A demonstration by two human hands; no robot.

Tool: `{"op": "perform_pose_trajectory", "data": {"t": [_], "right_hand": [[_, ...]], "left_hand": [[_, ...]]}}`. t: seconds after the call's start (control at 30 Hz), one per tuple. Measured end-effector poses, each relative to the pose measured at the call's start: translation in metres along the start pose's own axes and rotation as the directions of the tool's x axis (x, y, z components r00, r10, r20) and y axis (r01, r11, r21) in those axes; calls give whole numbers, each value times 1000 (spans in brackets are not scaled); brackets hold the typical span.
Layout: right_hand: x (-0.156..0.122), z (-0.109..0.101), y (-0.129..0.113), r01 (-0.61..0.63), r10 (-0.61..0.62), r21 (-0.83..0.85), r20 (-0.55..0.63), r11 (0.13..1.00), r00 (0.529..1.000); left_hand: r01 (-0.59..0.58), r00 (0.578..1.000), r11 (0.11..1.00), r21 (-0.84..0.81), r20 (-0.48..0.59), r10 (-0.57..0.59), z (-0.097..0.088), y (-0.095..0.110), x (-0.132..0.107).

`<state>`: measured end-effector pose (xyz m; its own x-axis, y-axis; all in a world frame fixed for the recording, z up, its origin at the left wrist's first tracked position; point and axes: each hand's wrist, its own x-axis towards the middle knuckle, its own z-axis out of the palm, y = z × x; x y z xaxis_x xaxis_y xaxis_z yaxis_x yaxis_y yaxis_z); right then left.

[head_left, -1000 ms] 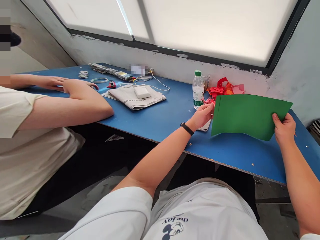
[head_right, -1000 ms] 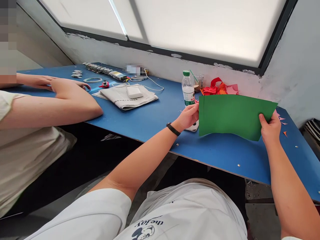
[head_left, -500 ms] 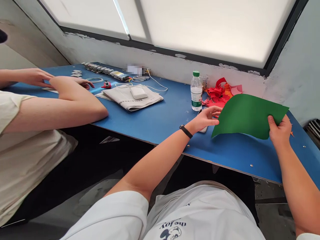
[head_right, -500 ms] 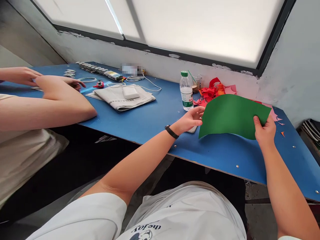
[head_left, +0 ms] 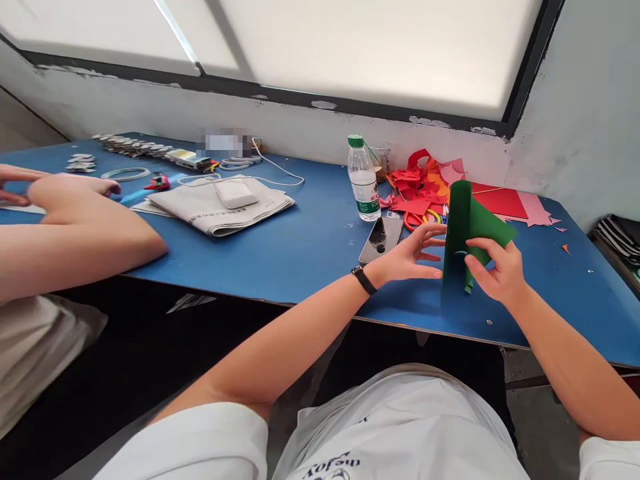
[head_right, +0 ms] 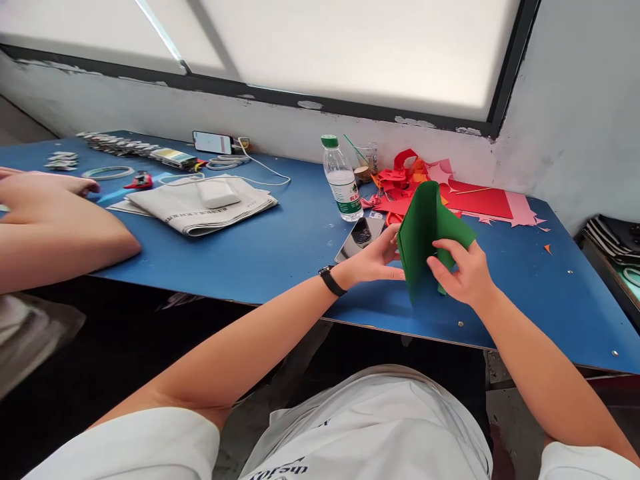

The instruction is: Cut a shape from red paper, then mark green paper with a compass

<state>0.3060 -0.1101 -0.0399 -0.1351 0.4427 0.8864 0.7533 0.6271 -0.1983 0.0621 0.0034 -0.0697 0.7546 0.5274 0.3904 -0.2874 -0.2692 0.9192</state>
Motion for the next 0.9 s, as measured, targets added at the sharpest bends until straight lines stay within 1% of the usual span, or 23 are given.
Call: {"op": "perform_pose_trajectory", "data": {"t": [0.07, 0.13, 0.23, 0.3, 0.47, 0.57, 0.67, 0.73, 0.8, 0.9], "right_hand": [[-4, 5, -5, -16, 15, 34, 35, 999, 999], [-8, 10, -8, -11, 9, 60, 33, 998, 999], [-11, 16, -11, 2, -3, 67, 10, 998, 1000], [-12, 17, -12, 3, -4, 65, 15, 998, 1000], [-11, 12, -12, 42, -48, 105, 49, 994, 998], [-11, 10, -11, 40, -47, 95, 73, 995, 996], [-8, 9, -11, 89, -102, 152, 80, 984, 992], [-6, 9, -11, 134, -152, 209, 72, 969, 986], [-5, 8, -11, 161, -182, 239, 68, 958, 981], [-4, 6, -11, 173, -196, 237, 80, 956, 977]], "left_hand": [[-48, 999, 998, 26, -1, 49, 5, -2, -1], [-90, 996, 994, 63, 8, 90, 10, -4, -1], [-109, 994, 988, 106, 14, 108, 17, -5, -2], [-123, 992, 985, 118, 6, 123, 19, -7, -4], [-183, 983, 971, 157, 23, 181, 18, -8, -7], [-226, 974, 957, 180, 38, 222, 18, -7, -7], [-315, 949, 930, 191, 71, 307, 18, -9, -4], [-354, 935, 913, 203, 91, 343, 17, -11, -3], [-350, 937, 911, 220, 96, 337, 16, -12, -2], [-348, 937, 911, 224, 99, 334, 16, -11, -2]]}}
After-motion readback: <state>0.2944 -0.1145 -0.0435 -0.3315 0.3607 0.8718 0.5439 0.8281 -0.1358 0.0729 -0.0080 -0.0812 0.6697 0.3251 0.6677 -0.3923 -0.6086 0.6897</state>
